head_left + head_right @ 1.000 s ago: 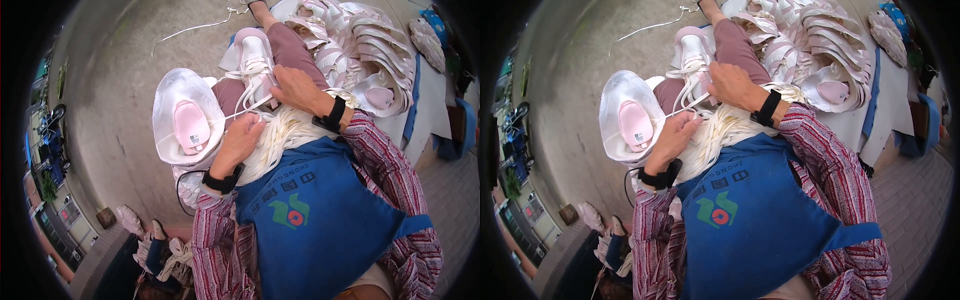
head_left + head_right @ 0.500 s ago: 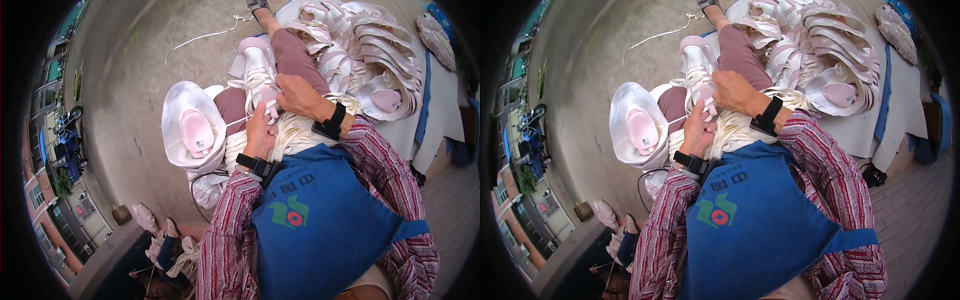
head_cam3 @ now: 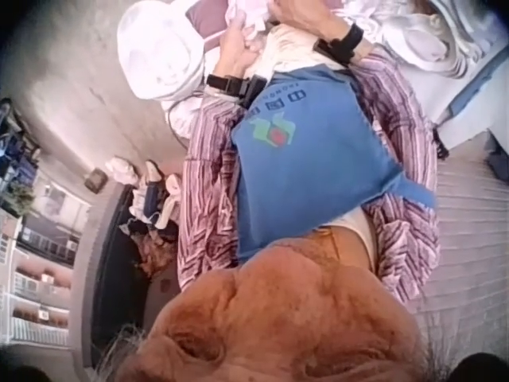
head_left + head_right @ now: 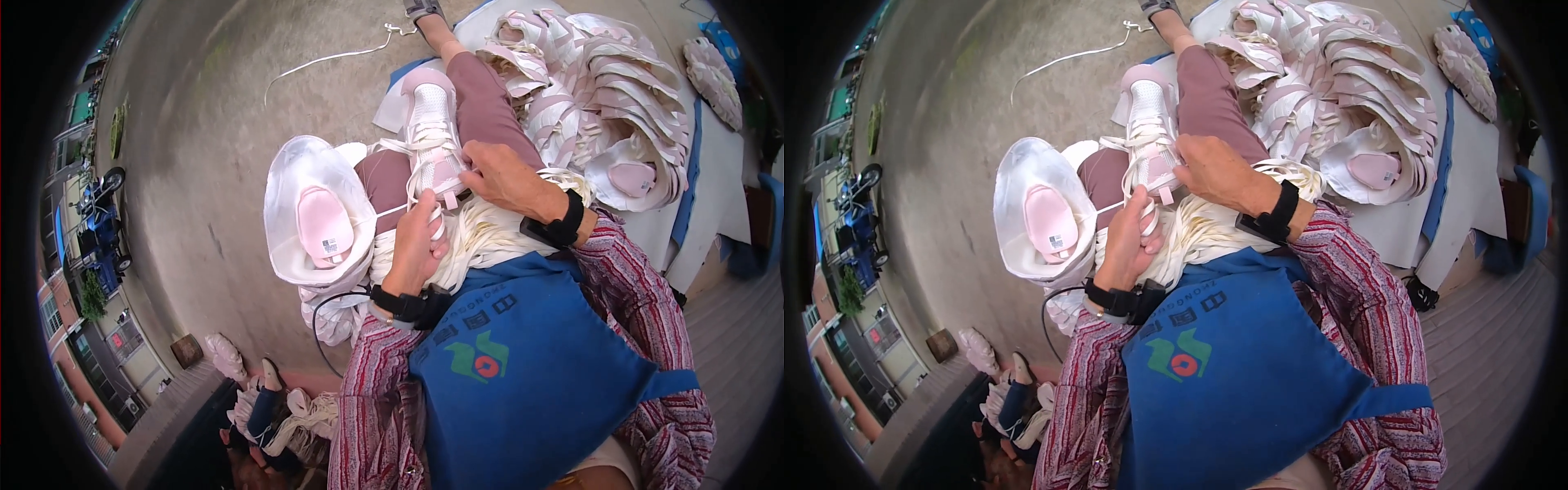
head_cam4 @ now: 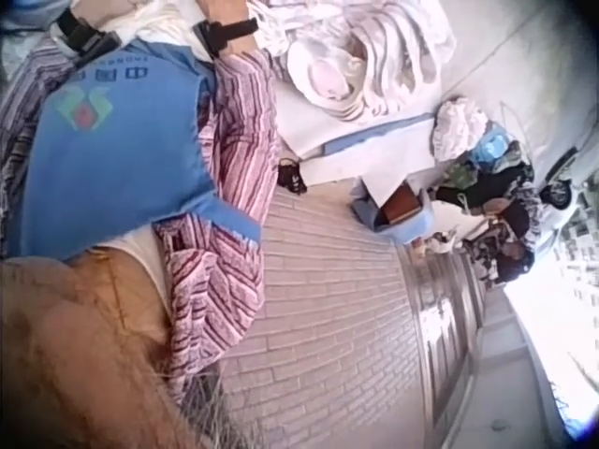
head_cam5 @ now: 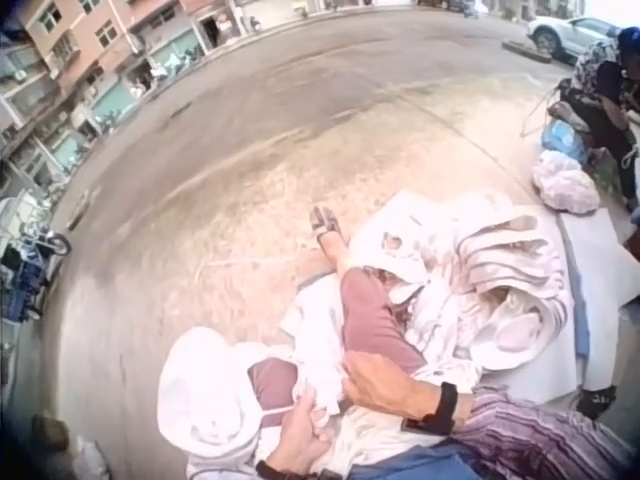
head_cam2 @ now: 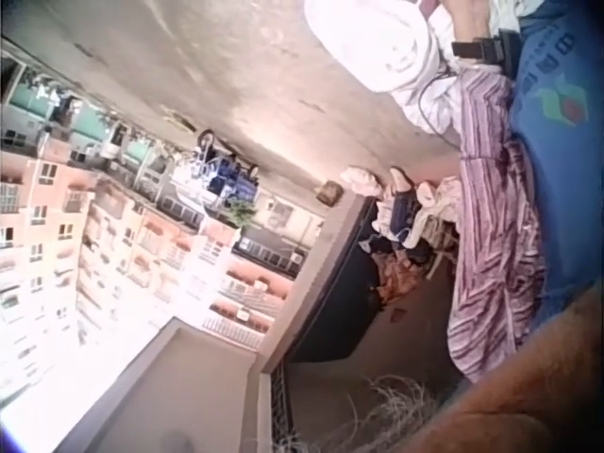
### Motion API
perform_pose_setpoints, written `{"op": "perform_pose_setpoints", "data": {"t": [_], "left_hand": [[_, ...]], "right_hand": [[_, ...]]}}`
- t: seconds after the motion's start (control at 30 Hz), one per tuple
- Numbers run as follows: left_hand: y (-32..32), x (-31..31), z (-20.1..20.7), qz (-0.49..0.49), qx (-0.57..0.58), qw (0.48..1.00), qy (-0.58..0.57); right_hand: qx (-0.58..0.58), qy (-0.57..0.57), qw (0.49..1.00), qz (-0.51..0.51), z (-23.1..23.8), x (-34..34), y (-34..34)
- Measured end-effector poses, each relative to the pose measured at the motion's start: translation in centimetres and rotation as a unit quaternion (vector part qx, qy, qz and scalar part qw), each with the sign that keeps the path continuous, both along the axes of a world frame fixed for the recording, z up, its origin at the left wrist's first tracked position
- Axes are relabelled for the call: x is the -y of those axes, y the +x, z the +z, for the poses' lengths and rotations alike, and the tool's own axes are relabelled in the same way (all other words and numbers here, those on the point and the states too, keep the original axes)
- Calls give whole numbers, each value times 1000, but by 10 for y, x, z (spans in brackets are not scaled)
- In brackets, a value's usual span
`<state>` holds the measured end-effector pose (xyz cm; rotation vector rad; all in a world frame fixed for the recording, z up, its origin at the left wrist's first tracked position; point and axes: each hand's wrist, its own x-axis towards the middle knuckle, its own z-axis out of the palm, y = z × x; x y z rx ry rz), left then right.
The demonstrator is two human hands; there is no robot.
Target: Lace and tie strings on newly manufactured white and pink shoes.
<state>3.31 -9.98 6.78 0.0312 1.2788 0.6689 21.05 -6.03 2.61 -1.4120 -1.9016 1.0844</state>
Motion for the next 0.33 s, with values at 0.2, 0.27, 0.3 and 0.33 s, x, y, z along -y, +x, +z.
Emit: {"op": "perform_pose_setpoints", "data": {"t": [0.2, 0.27, 0.3, 0.33], "left_hand": [[-33, 19, 51, -247, -148, 951, 114], [-36, 24, 65, -247, -154, 947, 137], [-37, 26, 69, -247, -120, 947, 167], [-37, 27, 71, -249, -82, 945, 198]], "right_hand": [[48, -82, 985, 142, 47, -3, 15], [30, -147, 967, 206, 62, 2, 13], [14, -97, 979, 181, 61, 6, 13], [1, -47, 987, 152, 57, 11, 13]]}}
